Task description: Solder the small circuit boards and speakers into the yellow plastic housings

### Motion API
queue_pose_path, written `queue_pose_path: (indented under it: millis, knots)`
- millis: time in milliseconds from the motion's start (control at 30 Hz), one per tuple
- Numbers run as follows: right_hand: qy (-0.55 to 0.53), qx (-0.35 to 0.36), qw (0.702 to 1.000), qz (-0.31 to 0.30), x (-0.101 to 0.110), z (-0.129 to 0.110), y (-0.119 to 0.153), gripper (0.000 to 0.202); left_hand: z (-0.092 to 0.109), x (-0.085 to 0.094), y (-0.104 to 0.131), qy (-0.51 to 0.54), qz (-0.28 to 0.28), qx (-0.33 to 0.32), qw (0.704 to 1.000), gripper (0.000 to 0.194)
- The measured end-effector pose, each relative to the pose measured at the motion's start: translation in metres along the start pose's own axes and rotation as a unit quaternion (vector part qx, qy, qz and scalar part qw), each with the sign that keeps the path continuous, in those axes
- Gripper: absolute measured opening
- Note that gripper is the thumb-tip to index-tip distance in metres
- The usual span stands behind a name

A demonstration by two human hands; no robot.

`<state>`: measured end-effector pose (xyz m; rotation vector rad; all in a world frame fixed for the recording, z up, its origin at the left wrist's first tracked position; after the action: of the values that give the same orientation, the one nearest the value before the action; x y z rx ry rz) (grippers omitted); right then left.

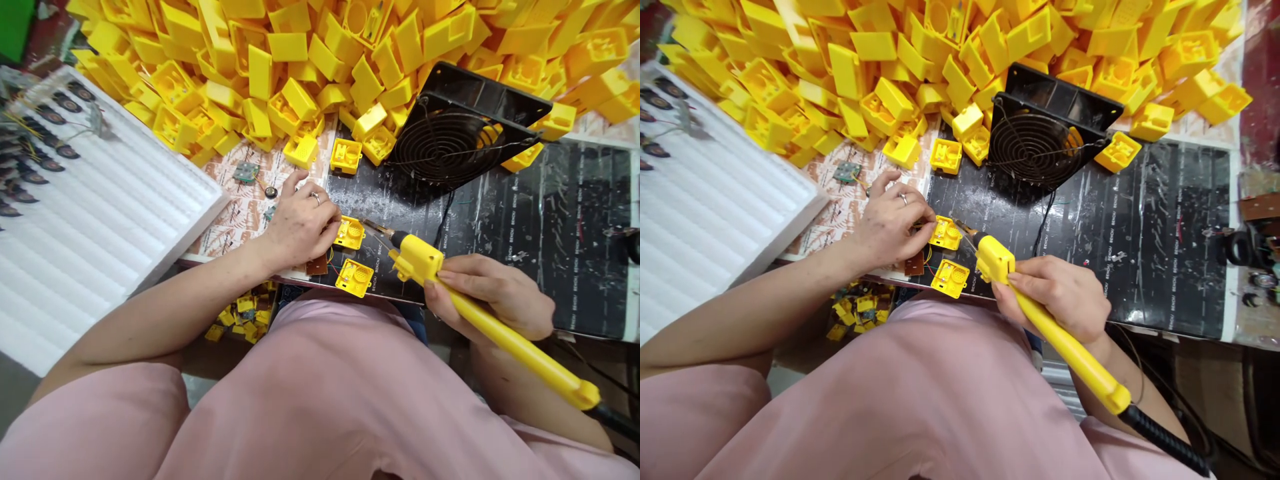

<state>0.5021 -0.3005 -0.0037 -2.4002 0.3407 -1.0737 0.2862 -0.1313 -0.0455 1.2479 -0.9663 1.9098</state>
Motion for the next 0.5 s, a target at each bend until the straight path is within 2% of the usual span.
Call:
queue_pose_path:
  millis: [100,200,300,400,500]
  knots:
    - [0.000,0.073,0.997,0.011,-0.0024,-0.0019,0.0000,0.027,-0.0002,0.0000,-0.0003,-0.005,0.002,-0.004,1.000,0.025]
    - [0.040,0.048,0.998,0.025,-0.0043,-0.0003,0.0014,0.040,-0.0003,0.0004,-0.0012,-0.010,-0.005,-0.002,1.000,0.024]
    - [0.081,0.034,0.996,0.008,-0.0065,-0.0016,0.0028,0.055,-0.0020,0.0022,-0.0013,-0.004,-0.017,-0.001,1.000,0.025]
    - [0.072,0.047,0.996,-0.007,-0.0068,-0.0035,0.0044,0.053,-0.0052,0.0056,0.0020,0.034,-0.030,0.002,0.999,0.025]
    - [0.015,0.037,0.999,0.007,-0.0039,-0.0016,0.0066,0.049,-0.0054,0.0090,0.0078,0.079,-0.044,0.007,0.996,0.023]
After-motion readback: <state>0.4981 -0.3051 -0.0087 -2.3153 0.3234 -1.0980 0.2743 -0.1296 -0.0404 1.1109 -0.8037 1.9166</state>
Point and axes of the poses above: each hand's wrist, its own y-axis away from the middle knuckle, its own x-axis out of the back of the hand, z = x × y, the point moved 3 cm from there along -y, towards the middle knuckle, and after that the axes turned 4 degrees about -z, right-handed, at the moved point
